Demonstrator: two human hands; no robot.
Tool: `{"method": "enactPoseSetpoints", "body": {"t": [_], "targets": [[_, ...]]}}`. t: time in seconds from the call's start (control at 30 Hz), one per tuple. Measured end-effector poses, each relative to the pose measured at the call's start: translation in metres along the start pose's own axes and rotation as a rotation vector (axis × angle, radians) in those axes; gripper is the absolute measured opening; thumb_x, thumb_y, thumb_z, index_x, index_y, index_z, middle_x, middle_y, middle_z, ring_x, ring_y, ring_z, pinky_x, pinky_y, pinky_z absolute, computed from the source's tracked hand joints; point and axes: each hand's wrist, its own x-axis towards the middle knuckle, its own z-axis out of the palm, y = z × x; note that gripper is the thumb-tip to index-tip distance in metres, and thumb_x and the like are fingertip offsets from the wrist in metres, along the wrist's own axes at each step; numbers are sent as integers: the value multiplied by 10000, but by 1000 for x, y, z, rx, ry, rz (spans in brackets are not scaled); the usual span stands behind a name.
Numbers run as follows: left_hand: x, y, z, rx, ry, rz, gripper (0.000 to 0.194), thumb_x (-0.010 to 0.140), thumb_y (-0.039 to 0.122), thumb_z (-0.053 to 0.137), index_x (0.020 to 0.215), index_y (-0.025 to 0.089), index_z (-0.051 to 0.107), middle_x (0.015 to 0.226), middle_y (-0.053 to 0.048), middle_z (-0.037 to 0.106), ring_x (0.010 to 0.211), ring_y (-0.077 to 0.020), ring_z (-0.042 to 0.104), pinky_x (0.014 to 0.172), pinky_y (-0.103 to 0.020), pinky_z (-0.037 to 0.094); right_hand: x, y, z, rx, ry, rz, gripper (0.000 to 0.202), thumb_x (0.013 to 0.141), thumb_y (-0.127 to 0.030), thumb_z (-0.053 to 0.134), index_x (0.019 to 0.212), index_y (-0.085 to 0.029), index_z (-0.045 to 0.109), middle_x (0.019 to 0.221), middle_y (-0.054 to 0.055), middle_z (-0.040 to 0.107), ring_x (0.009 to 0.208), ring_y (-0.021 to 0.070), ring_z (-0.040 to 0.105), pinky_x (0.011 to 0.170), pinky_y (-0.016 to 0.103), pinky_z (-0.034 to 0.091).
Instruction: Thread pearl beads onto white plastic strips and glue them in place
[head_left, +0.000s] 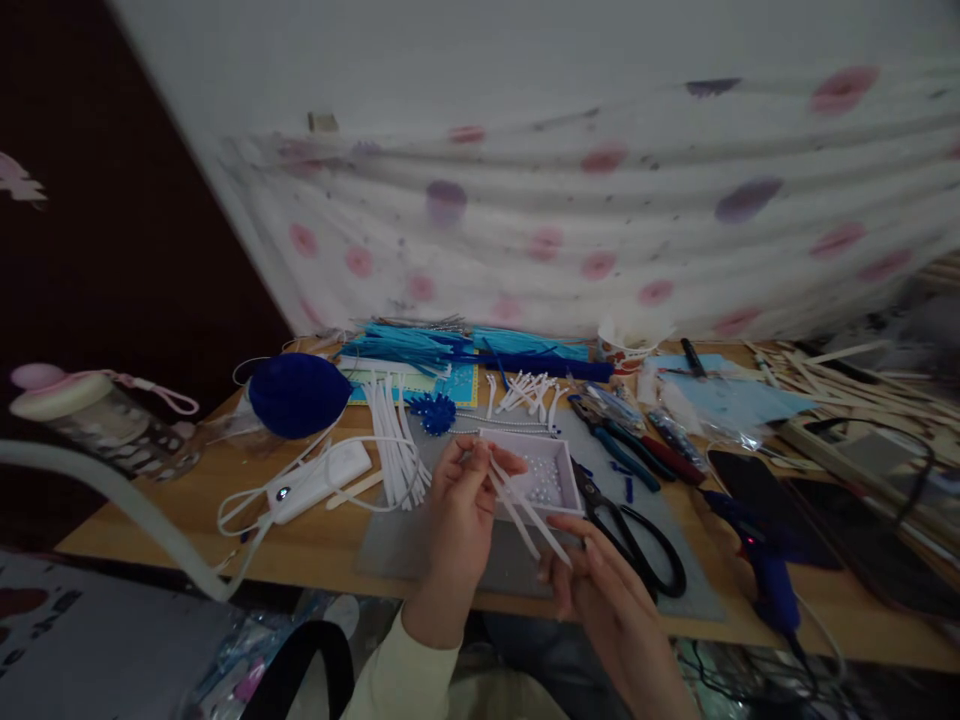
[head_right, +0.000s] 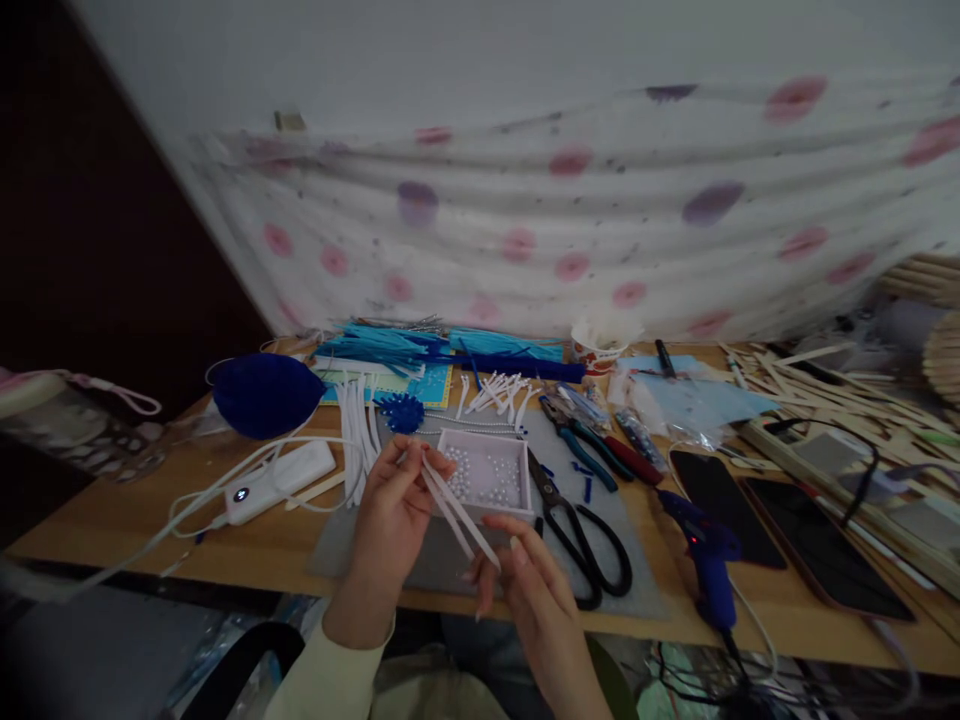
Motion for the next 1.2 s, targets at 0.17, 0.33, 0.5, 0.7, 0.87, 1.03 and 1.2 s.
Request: {"method": "enactPoseSetpoints", "body": {"t": [0.17,0.33,0.5,0.7,0.87,1.03,1.2], "targets": [[3,-6,0,-45,32,-15,401,531,381,1010,678,183,694,580,25,763,564,-107,727,642,-184,584,0,13,-16,-21,-10,-76,333,872,-480,750,1131,-272,774,693,20,737,632,179,661,757,310,523],[3,-11,2,-68,41,-25,414,514,388,1012,673,186,688,587,18,769,573,-121,739,653,-203,594,-3,10,-12,-27,34,-4,321,863,-476,779,1110,-270,785,487,-32,631,559,145,614,747,272,525],[5,-11,-1,-56,20,-14,364,582,379,991,702,180,710,609,4,779,589,-130,748,635,-200,583,-4,2,1,37,15,131,358,707,-454,919,993,-266,813,629,5,748,647,130,684,716,226,544],[4,-14,-1,-64,16,2,340,631,379,968,724,194,699,676,-6,807,639,-155,772,686,-246,604,-6,13,-13,20,185,75,343,669,-461,934,939,-282,821,1030,42,812,942,189,732,820,252,576],[5,-16,-4,-63,26,34,327,683,387,941,752,205,678,753,-11,827,765,-162,794,813,-268,596,-5,16,-11,-28,153,92,338,784,-569,818,914,-258,823,1098,63,794,909,186,714,785,257,579],[6,-14,-5,-47,34,60,342,686,401,935,755,207,662,752,-9,827,762,-168,795,825,-281,589,-4,7,2,29,87,131,372,687,-582,882,668,-223,788,776,49,770,729,188,700,698,295,580],[7,-11,-3,-34,40,53,343,663,395,943,722,208,661,730,-14,822,746,-175,792,820,-294,590,-7,5,1,11,130,122,377,640,-547,924,580,-210,767,637,23,720,658,144,648,686,249,545]]}}
